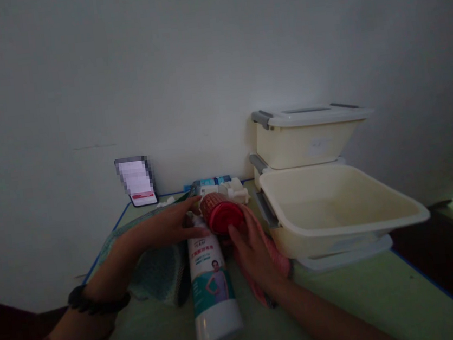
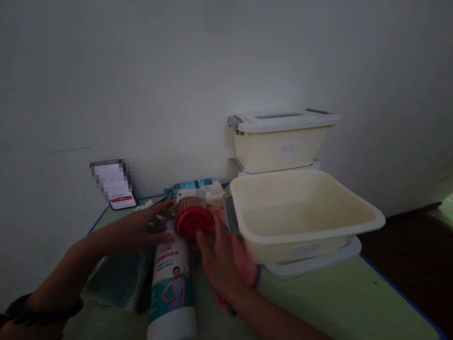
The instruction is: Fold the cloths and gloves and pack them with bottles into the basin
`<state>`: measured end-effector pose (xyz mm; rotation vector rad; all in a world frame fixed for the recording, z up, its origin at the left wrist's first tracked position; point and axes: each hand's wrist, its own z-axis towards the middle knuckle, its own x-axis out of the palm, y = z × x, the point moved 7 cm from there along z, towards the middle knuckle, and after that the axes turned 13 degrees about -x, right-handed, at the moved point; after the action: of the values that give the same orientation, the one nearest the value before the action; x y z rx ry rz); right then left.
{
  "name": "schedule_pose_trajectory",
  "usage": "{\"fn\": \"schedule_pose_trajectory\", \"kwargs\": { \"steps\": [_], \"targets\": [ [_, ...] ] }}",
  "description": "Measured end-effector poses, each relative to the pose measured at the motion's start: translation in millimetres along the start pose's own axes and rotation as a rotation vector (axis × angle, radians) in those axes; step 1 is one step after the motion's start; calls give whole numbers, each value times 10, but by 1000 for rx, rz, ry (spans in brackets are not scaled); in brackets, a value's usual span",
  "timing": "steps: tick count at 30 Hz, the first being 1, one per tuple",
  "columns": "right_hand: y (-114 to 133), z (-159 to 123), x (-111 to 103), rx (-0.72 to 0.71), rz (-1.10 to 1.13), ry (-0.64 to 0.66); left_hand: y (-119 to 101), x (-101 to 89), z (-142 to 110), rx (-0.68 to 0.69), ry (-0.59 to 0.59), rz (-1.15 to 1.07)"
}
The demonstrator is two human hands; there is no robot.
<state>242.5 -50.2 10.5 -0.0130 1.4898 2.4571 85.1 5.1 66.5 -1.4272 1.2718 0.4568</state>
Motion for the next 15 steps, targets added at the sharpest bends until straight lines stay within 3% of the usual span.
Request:
{"fn": "schedule_pose_trajectory", "kwargs": {
  "steps": [10, 15],
  "targets": [
    [63, -19, 14, -193, -153, 17, 57, 38, 39, -16, 39, 69],
    [239, -67, 97, -357, -455, 201, 145, 105, 84, -31, 107, 80]
  ]
}}
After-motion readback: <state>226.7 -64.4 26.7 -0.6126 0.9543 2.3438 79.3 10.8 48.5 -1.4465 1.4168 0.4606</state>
